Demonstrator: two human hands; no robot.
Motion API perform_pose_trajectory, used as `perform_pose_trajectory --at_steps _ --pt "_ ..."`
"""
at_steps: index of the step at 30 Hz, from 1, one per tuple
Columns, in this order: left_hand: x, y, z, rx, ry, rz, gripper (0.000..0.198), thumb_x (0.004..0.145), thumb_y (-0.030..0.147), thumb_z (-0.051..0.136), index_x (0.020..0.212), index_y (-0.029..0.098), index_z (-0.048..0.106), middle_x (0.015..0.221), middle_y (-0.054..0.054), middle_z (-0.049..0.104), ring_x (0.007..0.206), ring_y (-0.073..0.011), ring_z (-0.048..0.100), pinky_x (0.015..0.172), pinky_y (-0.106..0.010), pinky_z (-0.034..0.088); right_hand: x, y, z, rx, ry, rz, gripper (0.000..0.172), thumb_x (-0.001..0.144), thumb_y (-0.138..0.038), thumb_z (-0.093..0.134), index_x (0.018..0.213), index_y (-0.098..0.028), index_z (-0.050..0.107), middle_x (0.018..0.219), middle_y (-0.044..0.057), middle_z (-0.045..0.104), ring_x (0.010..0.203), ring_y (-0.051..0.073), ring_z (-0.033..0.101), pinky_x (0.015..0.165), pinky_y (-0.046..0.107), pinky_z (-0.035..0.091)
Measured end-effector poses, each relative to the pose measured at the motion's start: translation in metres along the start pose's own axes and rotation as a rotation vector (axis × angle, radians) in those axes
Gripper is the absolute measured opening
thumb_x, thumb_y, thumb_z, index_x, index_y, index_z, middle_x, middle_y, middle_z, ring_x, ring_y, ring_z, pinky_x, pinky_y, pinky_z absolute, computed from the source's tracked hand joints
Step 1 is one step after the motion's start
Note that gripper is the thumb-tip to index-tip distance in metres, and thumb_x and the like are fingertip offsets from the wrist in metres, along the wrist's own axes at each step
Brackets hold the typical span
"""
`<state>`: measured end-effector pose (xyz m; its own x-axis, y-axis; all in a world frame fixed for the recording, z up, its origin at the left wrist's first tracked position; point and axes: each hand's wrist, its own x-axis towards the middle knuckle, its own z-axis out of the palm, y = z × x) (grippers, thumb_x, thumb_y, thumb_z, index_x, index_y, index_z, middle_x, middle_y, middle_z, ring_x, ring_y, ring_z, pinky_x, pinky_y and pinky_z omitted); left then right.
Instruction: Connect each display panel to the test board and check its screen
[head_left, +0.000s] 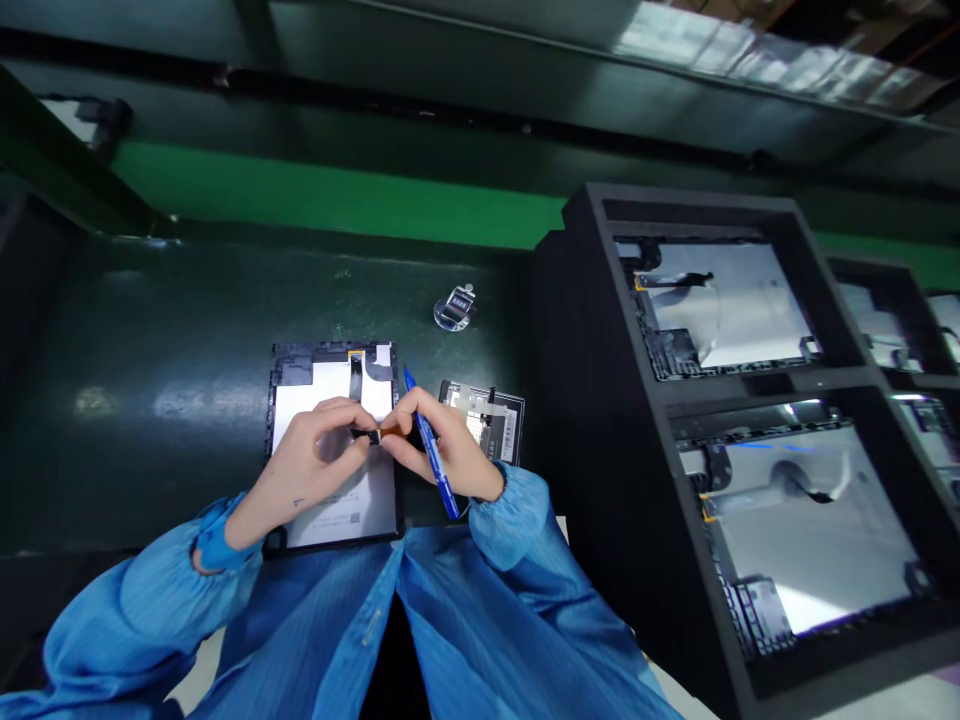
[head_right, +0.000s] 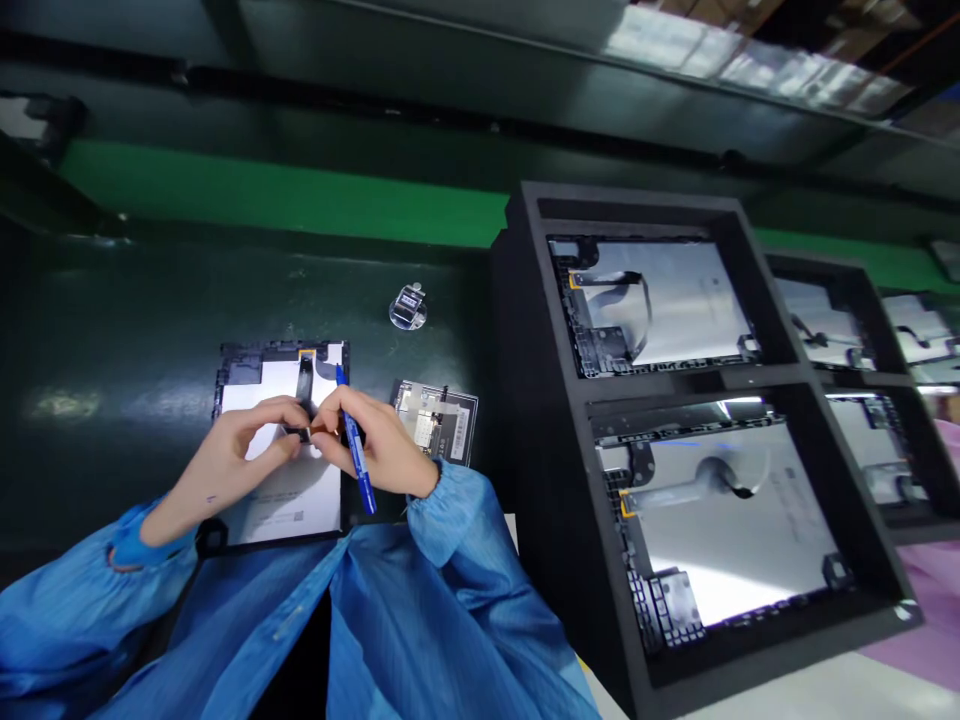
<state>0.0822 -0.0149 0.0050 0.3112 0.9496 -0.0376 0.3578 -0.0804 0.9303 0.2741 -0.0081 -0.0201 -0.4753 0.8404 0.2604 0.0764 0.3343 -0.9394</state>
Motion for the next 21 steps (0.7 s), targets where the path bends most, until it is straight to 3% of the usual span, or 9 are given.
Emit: perform_pose_trajectory --at_steps 8,14,16,19,21 --pt "0.000 0.001 -0.003 -0.142 -0.084 -0.082 0.019 0.078 0.030 0.064 0.064 0.020 0.057 0.064 -0.001 0.057 0.064 -0.0163 0.050 0.060 -0.026 0.038 0.000 0.001 -0.001 0.093 -0.063 0.061 0.029 0.091 -0.033 0.064 0.084 -0.023 0.038 0.089 0.000 0.064 0.073 0.011 0.056 0.072 0.025 0.048" --pt "0.004 -0.004 0.005 -0.152 -0.065 -0.100 0.023 0.077 0.030 0.065 0.061 0.020 0.050 0.061 0.002 0.048 0.061 -0.0145 0.045 0.058 -0.026 0.036 -0.001 0.006 0.002 0.073 -0.063 0.057 0.028 0.092 -0.033 0.065 0.084 -0.023 0.041 0.085 0.000 0.062 0.070 0.011 0.054 0.068 0.024 0.046" --pt "0.004 -0.005 0.004 -0.151 -0.056 -0.120 0.021 0.078 0.030 0.067 0.064 0.020 0.055 0.064 0.001 0.053 0.063 -0.0154 0.049 0.060 -0.027 0.039 -0.001 0.006 0.003 0.097 -0.070 0.077 0.029 0.092 -0.034 0.066 0.085 -0.023 0.041 0.086 0.000 0.064 0.071 0.012 0.057 0.069 0.024 0.048" --pt "-0.014 -0.009 -0.015 -0.194 -0.017 -0.141 0.019 0.086 0.038 0.064 0.077 0.022 0.067 0.079 -0.003 0.066 0.079 -0.0210 0.060 0.075 -0.031 0.046 0.000 0.005 -0.005 0.078 0.018 0.103 0.024 0.095 -0.037 0.061 0.089 -0.023 0.042 0.092 0.002 0.069 0.077 0.013 0.064 0.074 0.027 0.053" --pt "-0.044 -0.019 -0.040 -0.276 0.023 -0.170 0.035 0.092 0.051 0.053 0.078 0.025 0.071 0.083 -0.005 0.069 0.088 -0.0263 0.063 0.084 -0.036 0.048 0.003 0.006 -0.018 -0.099 0.213 0.094 0.015 0.099 -0.036 0.053 0.101 -0.022 0.048 0.107 0.006 0.070 0.094 0.017 0.068 0.088 0.033 0.055"
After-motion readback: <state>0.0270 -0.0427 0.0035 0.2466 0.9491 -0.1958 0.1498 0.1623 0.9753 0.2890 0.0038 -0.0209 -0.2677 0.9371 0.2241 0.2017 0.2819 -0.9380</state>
